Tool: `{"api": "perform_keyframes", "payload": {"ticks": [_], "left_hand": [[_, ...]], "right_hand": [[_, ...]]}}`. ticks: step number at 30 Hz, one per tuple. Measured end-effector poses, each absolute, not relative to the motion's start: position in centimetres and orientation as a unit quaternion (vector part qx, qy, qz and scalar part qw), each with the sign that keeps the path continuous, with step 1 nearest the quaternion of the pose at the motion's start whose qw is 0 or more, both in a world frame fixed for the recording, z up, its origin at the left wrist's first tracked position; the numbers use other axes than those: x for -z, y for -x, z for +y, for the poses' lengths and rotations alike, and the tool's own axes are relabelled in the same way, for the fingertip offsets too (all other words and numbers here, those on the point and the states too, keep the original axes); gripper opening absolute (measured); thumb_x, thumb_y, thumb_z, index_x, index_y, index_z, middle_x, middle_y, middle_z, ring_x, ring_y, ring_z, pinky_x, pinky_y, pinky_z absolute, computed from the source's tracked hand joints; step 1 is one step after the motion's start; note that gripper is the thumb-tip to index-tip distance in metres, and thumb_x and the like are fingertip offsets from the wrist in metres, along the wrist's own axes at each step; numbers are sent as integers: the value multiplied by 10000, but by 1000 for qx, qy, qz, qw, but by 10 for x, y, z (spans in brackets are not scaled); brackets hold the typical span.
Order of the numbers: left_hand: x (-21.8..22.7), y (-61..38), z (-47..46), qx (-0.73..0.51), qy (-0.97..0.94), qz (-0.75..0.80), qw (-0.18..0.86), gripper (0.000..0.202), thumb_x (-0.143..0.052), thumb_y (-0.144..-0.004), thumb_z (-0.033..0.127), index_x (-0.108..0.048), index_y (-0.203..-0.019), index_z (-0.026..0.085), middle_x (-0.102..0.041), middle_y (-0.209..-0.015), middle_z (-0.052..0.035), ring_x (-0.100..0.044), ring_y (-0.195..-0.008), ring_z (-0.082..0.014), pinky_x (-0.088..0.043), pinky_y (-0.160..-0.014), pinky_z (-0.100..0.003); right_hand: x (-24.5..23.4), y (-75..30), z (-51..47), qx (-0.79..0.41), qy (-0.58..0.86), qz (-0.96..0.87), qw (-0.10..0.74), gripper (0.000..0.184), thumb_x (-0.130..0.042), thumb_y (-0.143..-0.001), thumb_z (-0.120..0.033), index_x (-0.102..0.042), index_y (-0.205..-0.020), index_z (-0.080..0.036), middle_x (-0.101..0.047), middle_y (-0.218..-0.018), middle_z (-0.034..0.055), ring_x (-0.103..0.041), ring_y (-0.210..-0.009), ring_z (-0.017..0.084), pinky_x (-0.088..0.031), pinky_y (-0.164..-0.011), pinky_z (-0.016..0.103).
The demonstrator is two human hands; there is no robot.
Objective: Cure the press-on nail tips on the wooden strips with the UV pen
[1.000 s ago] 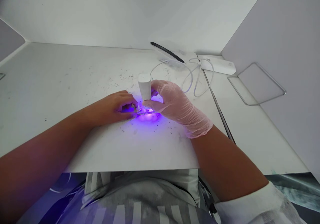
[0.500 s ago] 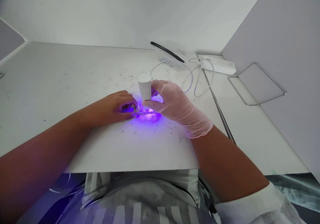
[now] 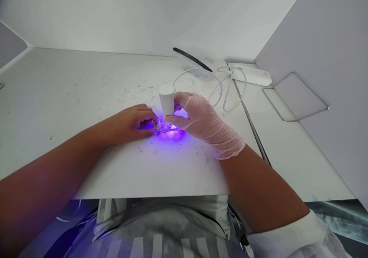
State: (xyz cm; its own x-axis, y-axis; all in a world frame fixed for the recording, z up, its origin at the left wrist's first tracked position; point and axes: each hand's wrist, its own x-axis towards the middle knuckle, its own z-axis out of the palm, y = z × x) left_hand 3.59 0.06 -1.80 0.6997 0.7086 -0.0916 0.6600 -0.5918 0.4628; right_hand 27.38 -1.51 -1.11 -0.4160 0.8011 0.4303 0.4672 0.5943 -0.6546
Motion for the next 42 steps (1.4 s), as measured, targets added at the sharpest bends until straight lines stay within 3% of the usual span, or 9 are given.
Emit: {"api": "perform_keyframes", "payload": {"ticks": [42], "left_hand": [[18, -36, 1, -55, -893, 379, 235, 181, -590, -851, 342, -662, -940, 202, -592, -829, -38, -522, -855, -200, -396, -712, -309]], "right_hand": [[12, -274, -14, -215, 398, -811, 372, 86, -688, -763, -186, -630, -820, -212, -675, -788, -21, -626, -720, 139, -490, -661, 291]]}}
